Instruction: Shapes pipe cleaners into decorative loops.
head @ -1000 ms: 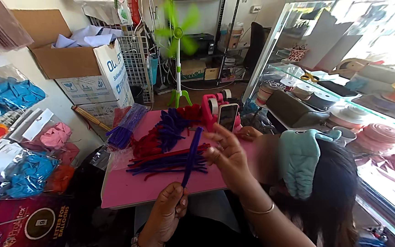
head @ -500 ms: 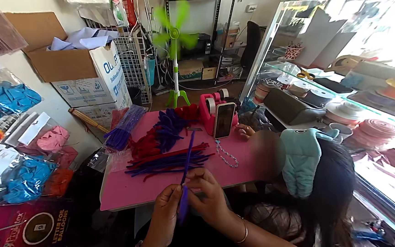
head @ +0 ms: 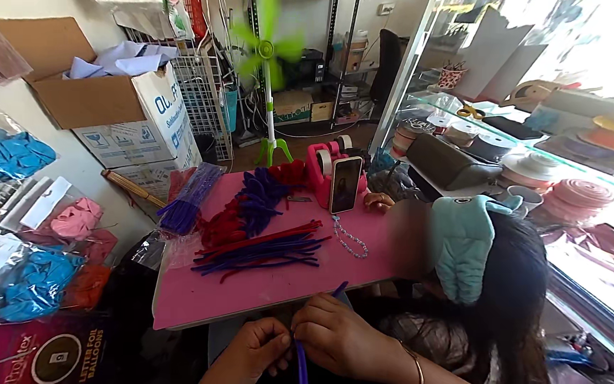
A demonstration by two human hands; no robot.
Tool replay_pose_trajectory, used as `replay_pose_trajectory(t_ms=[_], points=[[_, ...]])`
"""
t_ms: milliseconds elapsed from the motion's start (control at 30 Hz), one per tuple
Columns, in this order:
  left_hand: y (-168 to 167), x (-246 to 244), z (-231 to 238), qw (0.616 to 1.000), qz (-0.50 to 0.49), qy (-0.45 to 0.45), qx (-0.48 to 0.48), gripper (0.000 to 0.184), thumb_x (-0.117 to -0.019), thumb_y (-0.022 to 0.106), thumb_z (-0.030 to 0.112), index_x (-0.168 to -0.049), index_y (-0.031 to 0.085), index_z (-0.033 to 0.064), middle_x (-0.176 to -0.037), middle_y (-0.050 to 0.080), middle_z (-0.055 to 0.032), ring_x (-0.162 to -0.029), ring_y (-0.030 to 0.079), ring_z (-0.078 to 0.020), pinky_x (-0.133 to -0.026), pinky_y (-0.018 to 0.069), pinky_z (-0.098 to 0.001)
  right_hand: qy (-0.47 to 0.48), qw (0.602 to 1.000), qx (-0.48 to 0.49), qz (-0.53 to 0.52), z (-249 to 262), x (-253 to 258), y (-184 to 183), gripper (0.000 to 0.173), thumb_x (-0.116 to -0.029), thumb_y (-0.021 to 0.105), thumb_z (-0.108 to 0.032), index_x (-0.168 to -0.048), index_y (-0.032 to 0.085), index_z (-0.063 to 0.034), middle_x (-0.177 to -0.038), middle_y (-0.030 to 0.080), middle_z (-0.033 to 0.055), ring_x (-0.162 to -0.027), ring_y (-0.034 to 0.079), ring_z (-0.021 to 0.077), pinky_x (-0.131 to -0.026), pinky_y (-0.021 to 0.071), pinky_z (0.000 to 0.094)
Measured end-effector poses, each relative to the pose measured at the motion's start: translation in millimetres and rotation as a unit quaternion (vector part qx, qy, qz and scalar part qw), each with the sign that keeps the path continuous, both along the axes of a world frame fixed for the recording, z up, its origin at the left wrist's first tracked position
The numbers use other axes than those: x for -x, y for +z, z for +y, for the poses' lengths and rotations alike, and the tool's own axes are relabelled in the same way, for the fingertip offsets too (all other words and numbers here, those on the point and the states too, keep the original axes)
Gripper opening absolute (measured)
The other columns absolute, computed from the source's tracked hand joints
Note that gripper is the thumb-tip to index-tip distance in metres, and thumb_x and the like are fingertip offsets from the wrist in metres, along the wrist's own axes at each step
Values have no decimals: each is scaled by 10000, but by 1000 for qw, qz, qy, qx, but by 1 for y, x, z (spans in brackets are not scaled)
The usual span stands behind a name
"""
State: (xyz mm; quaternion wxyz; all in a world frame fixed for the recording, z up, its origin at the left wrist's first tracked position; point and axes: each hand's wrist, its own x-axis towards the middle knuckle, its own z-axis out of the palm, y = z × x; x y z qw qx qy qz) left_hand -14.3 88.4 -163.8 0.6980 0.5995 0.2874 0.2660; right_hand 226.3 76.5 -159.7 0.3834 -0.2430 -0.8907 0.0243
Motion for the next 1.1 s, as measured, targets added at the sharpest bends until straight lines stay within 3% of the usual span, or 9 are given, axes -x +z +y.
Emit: replay_pose_trajectory(t_ms=[167, 300, 467, 667, 933, 1100], points=[[5, 1, 0, 999, 34, -18, -3, 81, -1026, 581, 130, -1020, 660, 110, -854, 718, 75, -682, 653, 8, -603, 542, -168, 2, 1000, 15, -13, -5, -1, 2, 117, -1009, 569, -141, -998, 680, -107, -1002, 705, 52, -938, 662, 199, -836, 546, 308], [4, 4, 2, 999, 21, -35, -28, 84, -1011, 597, 104, -1040, 676, 97, -883, 704, 88, -734, 631, 30, -670, 526, -158, 14, 999, 27, -19, -7, -1, 4, 134, -1011, 580, -137, -1019, 706, -93, -975, 712, 62, -905, 674, 199, -783, 559, 285], [3, 8, 6, 996, 33, -61, -56, 83, -998, 609, 105, -1010, 690, 94, -846, 687, 103, -677, 562, 76, -613, 452, -112, 72, 995, 60, -32, -9, -6, 11, 151, -1015, 575, -49, -1041, 724, -60, -1000, 733, 82, -949, 692, 202, -859, 555, 274], [3, 6, 6, 994, 44, -85, -54, 82, -993, 616, 113, -1014, 692, 90, -852, 687, 104, -690, 566, 76, -618, 451, -112, 89, 993, 67, -33, -5, -8, 12, 137, -1005, 596, -65, -961, 726, -52, -952, 738, 81, -936, 708, 189, -842, 569, 268], [2, 5, 6, 994, 35, -87, -55, 84, -996, 612, 111, -1029, 685, 85, -855, 685, 101, -698, 569, 71, -626, 456, -119, 96, 989, 116, -9, -2, -10, 11, 127, -998, 627, -99, -960, 733, -40, -966, 738, 86, -971, 708, 181, -889, 561, 265], [6, -6, -2, 991, 24, 6, -129, 74, -978, 617, 63, -1022, 663, 26, -863, 674, 61, -771, 615, 39, -720, 525, -162, 87, 974, 197, 65, 3, -10, 7, 108, -970, 679, -117, -971, 725, -20, -968, 730, 95, -947, 700, 140, -872, 565, 239]])
